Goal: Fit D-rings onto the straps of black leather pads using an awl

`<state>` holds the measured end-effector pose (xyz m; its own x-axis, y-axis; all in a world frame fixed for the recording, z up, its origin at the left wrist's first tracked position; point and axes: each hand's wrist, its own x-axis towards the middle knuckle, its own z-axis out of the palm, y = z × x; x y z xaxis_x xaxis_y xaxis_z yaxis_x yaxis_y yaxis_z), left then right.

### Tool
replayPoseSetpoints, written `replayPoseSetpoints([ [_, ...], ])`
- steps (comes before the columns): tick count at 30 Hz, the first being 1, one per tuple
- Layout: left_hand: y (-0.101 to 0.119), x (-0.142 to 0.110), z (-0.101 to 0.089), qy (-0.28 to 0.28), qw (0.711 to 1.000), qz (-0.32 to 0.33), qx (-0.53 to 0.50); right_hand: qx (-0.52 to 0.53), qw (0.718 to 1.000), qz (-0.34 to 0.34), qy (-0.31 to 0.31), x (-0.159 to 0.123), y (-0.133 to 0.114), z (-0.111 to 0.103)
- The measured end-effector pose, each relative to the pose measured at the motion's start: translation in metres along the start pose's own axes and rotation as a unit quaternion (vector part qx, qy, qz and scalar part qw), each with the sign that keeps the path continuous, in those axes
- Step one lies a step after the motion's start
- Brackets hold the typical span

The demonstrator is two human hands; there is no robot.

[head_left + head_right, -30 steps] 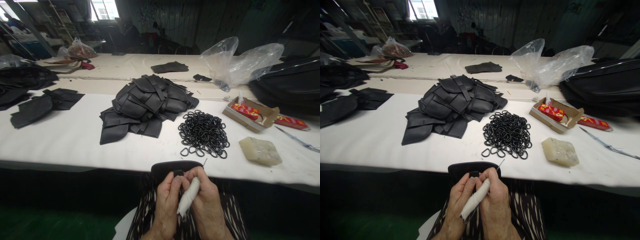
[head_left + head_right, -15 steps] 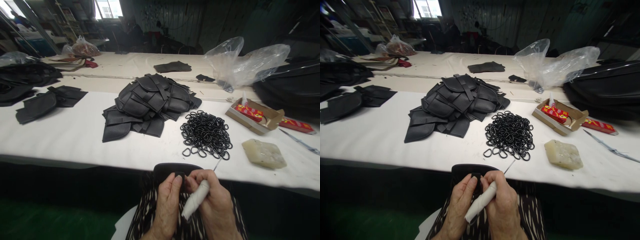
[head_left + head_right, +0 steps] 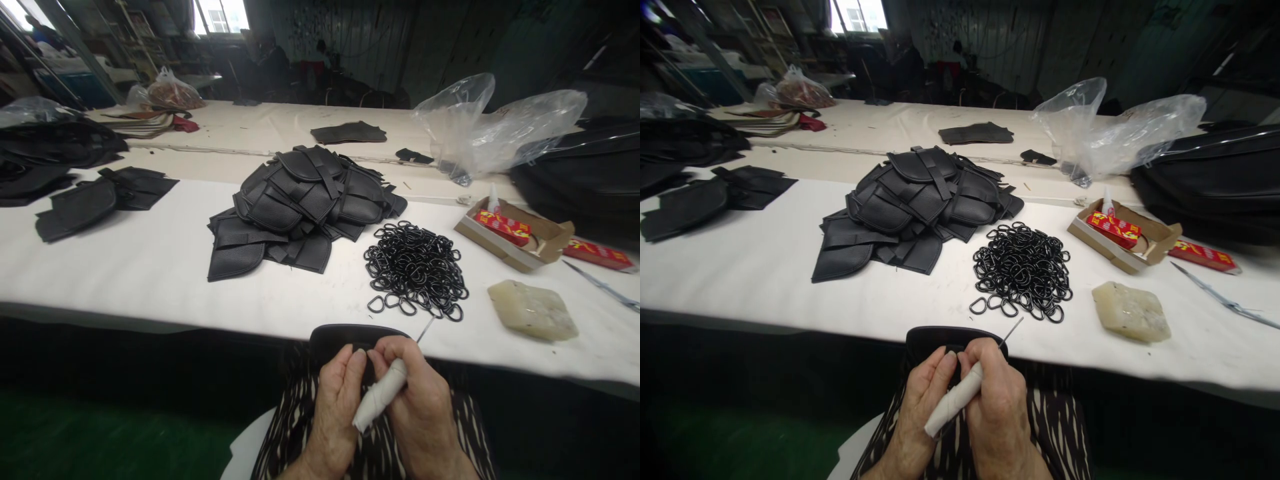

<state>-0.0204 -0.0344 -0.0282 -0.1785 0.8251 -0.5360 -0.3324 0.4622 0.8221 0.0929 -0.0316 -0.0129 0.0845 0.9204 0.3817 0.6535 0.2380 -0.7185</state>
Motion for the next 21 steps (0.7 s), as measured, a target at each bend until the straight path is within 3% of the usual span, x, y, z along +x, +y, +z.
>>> replayPoseSetpoints([
  [3, 0.008, -0.001, 0.002, -0.015, 1.0, 0.017, 0.016, -0.053, 0.991, -0.101, 0.067, 0.005, 0.003, -0.006],
  [5, 0.014, -0.002, 0.005, -0.052, 0.998, 0.026, 0.036, -0.06, 0.987, -0.121, 0.091, 0.008, 0.007, -0.009],
  [8, 0.021, -0.003, 0.009, -0.123, 0.99, 0.025, 0.061, 0.058, 0.998, 0.008, 0.019, 0.009, 0.014, -0.009],
  [10, 0.021, -0.003, 0.01, -0.154, 0.986, 0.016, 0.055, 0.175, 0.977, 0.122, -0.026, 0.007, 0.016, -0.007],
  [12, 0.018, -0.001, 0.01, -0.176, 0.984, 0.002, 0.018, 0.249, 0.95, 0.185, -0.033, 0.007, 0.015, -0.006],
  [16, 0.013, 0.001, 0.01, -0.204, 0.971, -0.067, -0.106, 0.253, 0.945, 0.209, -0.011, 0.015, 0.008, -0.008],
  [21, 0.016, 0.002, 0.01, -0.185, 0.961, -0.116, -0.168, 0.246, 0.947, 0.205, -0.001, 0.021, 0.005, -0.01],
])
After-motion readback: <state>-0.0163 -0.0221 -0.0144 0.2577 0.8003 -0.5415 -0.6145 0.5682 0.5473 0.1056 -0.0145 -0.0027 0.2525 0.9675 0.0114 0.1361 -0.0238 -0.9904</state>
